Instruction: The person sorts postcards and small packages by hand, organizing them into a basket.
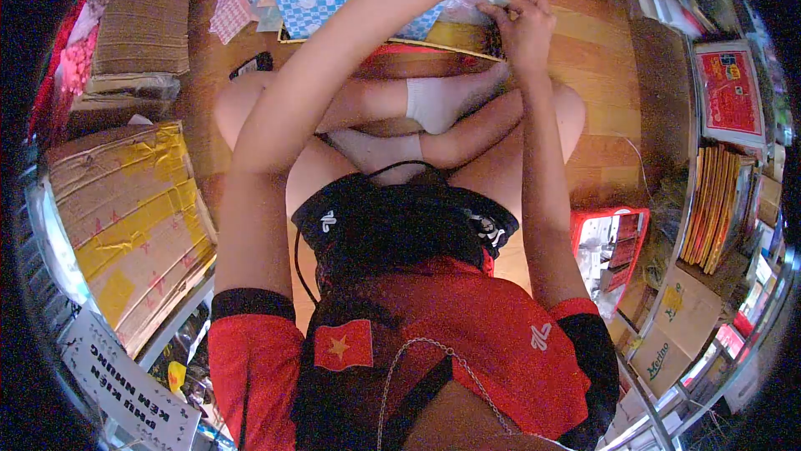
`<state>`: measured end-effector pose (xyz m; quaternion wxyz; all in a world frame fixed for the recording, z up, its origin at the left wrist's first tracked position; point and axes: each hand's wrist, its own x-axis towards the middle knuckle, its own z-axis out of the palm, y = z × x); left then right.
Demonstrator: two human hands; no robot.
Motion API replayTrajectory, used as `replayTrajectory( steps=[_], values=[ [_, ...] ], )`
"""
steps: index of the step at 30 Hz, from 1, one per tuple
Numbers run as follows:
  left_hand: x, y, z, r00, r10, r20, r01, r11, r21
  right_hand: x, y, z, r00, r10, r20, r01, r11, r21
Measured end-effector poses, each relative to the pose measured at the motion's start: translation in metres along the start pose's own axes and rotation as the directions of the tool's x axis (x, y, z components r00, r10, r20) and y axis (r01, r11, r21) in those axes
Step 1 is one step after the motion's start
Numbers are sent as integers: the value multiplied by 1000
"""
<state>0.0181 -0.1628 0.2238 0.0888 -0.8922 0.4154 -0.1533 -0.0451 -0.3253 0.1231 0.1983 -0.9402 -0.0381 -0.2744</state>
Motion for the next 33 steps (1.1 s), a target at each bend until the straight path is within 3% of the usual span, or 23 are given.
replayTrajectory(
  steps=[6,9,11,14,17,19,21,22,24,25,26,28,29,32,33],
  values=[
    [7,-2,0,997,69,42,-67,997,-38,4,-2,-11,982,-28,188,49,993,-108],
    [10,-6,8,997,78,21,-77,995,-66,5,-20,-24,957,91,276,-13,962,-274],
    [9,-8,9,996,84,-12,-85,993,-85,4,-22,-21,965,92,245,-22,961,-277],
    [0,-15,4,996,86,-15,-88,972,-219,5,-23,-20,948,142,284,-58,956,-287],
    [-25,-45,-17,976,74,-206,-163,874,-457,4,-21,-13,965,118,236,-55,964,-259],
    [-52,-73,-21,949,-222,-225,10,732,-681,-5,-14,-5,987,65,146,-25,965,-260],
    [-89,-108,-6,846,-491,-208,211,666,-715,-16,-10,2,999,-6,46,19,956,-293],
    [-113,-126,21,762,-608,-224,353,679,-643,-15,-19,-4,993,100,63,-86,978,-188],
    [-158,-169,79,671,-709,-217,551,673,-493,-6,-38,-20,947,293,134,-297,955,14],
    [-178,-182,104,624,-771,-127,655,605,-453,-8,-38,-18,973,220,65,-224,972,66],
    [-195,-192,130,562,-826,-41,748,529,-401,-11,-40,-16,965,254,59,-259,960,108],
    [-224,-199,182,432,-881,194,853,329,-405,-19,-43,-10,945,323,51,-327,926,191],
    [-233,-199,202,356,-882,309,894,225,-388,-28,-35,1,950,313,-2,-309,940,145],
    [-247,-189,246,189,-923,336,981,189,-35,-30,-42,6,937,334,-100,-303,922,243],
    [-255,-194,269,162,-930,330,986,165,-22,-29,-46,4,929,361,-83,-337,916,219]
  ],
)
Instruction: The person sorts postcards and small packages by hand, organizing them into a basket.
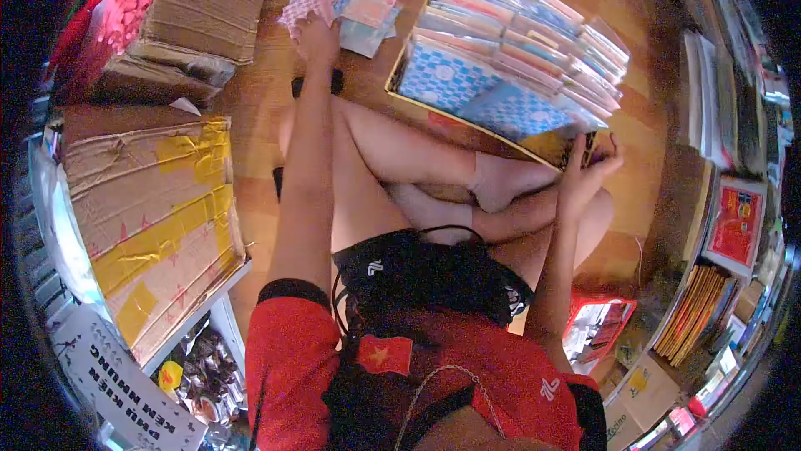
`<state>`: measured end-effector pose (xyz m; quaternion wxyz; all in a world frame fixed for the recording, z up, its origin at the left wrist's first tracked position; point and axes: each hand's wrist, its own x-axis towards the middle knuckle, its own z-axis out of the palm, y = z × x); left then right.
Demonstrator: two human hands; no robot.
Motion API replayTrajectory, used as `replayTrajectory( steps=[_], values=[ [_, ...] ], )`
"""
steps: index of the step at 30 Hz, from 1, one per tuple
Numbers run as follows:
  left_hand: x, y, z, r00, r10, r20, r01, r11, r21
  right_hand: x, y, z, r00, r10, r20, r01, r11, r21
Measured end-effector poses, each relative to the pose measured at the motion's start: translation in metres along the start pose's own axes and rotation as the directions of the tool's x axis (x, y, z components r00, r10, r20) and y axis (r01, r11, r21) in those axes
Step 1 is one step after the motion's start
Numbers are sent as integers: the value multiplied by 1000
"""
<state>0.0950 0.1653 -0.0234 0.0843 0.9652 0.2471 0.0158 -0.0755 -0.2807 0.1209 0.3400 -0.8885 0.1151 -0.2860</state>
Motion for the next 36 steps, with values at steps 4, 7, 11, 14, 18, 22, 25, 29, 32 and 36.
replayTrajectory(
  steps=[4,7,11,14,18,22,25,29,32,36],
  values=[
    [25,-22,56,864,-146,-481,253,953,164,-1,-16,0,993,112,25,-113,993,43],
    [32,-32,55,855,-379,-355,397,918,-23,-2,-10,1,989,140,41,-141,989,31],
    [-8,21,-46,998,3,-65,-14,985,-169,-3,-9,5,995,101,2,-101,994,44],
    [1,30,22,953,257,-161,-252,966,48,-4,-2,7,995,99,13,-100,991,88],
    [-2,40,15,984,161,-80,-170,977,-127,-4,8,4,996,83,35,-86,993,80],
    [-4,30,6,947,178,-267,-264,906,-330,-4,8,6,1000,30,2,-30,997,67],
    [-13,40,-15,956,11,-292,-169,834,-525,-3,0,0,999,18,-42,-17,999,29],
    [-49,42,-76,846,-329,-419,-260,433,-863,-6,-14,-15,992,57,-109,-46,994,100],
    [-123,42,-125,927,-209,-312,-334,-74,-940,-16,-19,-42,997,57,-45,-53,995,85],
    [-262,62,-206,991,133,5,-73,573,-817,-27,-78,-87,948,-46,316,46,999,7]
  ],
)
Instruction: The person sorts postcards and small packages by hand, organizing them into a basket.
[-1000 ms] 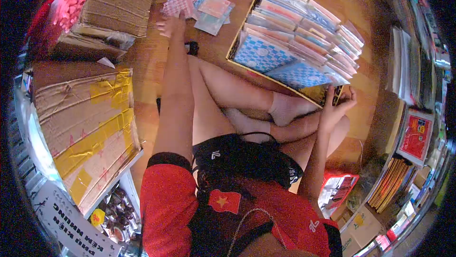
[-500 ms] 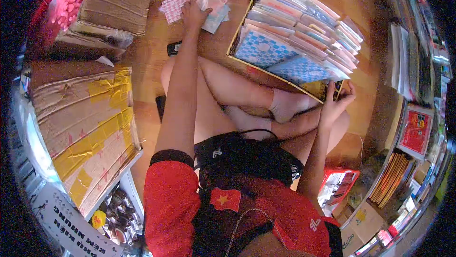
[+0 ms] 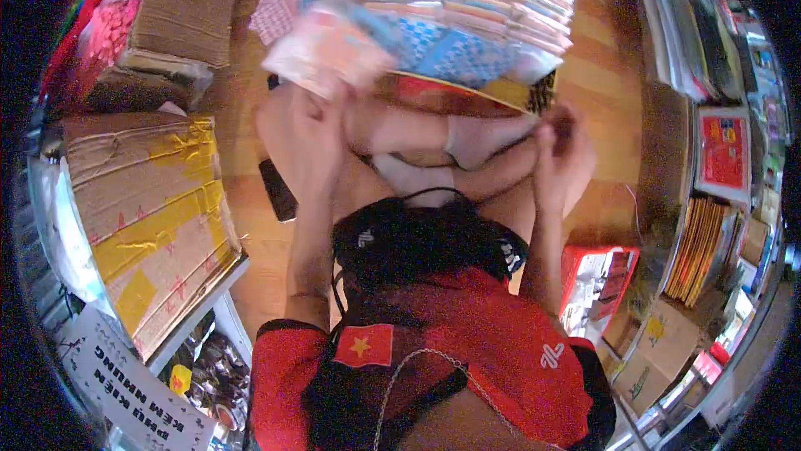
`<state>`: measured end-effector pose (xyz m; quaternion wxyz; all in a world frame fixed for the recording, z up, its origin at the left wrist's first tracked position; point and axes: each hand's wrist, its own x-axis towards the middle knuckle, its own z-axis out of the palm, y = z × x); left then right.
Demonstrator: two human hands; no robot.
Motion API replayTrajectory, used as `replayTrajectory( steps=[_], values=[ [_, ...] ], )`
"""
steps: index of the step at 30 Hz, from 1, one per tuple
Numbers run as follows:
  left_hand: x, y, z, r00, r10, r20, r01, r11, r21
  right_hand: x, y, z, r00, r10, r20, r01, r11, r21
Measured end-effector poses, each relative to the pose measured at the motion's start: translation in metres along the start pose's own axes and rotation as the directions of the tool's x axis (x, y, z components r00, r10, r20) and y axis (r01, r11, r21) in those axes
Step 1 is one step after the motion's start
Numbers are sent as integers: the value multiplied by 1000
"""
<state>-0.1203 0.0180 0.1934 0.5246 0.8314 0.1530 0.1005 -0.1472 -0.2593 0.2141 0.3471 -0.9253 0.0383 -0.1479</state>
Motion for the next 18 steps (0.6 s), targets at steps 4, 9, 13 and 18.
replayTrajectory(
  steps=[4,9,13,18],
  values=[
    [-73,11,58,887,53,458,181,874,-452,-21,-18,6,975,-29,219,-117,772,625],
    [-80,9,114,740,447,502,-428,889,-161,-9,25,-25,986,165,34,-169,961,218],
    [-68,1,146,581,679,450,-786,610,95,39,46,-48,999,36,-23,-37,998,-57],
    [-71,0,151,611,663,432,-757,649,75,82,51,-22,951,-307,34,299,885,-357]
  ],
)
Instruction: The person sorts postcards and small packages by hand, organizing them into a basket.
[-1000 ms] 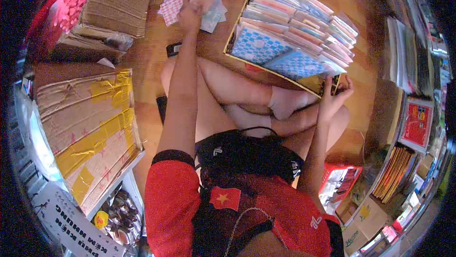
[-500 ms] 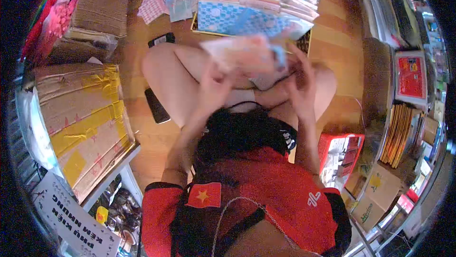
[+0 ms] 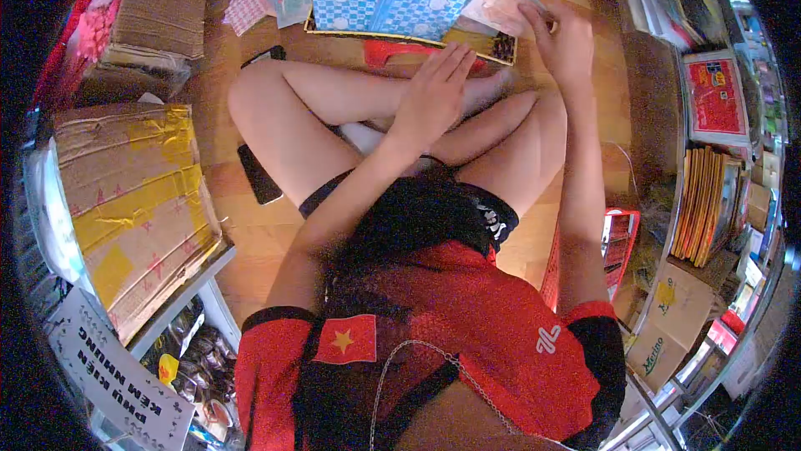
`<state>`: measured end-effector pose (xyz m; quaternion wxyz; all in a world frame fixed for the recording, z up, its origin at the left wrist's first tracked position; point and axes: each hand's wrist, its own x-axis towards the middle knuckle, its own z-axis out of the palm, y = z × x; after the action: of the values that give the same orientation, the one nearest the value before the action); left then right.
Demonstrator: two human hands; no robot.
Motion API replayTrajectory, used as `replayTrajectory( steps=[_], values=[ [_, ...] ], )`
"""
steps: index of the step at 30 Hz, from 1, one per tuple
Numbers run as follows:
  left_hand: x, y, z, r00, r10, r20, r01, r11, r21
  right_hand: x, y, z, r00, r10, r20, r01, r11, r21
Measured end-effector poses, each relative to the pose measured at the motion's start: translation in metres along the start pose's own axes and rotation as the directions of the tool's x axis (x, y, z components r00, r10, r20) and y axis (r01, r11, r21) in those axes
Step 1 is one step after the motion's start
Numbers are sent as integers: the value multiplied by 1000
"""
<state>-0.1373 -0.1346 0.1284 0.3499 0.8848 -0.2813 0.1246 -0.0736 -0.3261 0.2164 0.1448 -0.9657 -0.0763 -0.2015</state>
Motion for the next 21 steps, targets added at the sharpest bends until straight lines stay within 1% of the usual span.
replayTrajectory(
  steps=[3,6,9,12,14,15,18,21],
  values=[
    [1,-4,-1,1000,-4,-6,4,1000,-6,7,7,1,999,-16,-31,19,995,99],
    [0,-8,3,1000,-4,-12,3,999,-47,8,20,-4,999,47,8,-48,991,126],
    [-2,-7,3,1000,-21,10,21,998,-65,6,32,17,996,-89,19,85,985,151],
    [0,0,-1,1000,-18,-23,17,999,-43,8,4,24,993,-111,-28,114,984,138],
    [1,-2,-1,1000,-22,8,22,998,-60,10,-5,28,996,-88,-6,88,987,137],
    [1,-3,-1,999,-25,20,26,997,-68,11,-6,29,997,-80,4,79,988,135],
    [0,-3,1,999,-32,18,33,997,-70,12,-4,31,991,-126,-36,129,986,104],
    [1,0,1,999,-9,-37,8,1000,-30,8,5,47,992,-123,-9,123,980,159]
  ],
)
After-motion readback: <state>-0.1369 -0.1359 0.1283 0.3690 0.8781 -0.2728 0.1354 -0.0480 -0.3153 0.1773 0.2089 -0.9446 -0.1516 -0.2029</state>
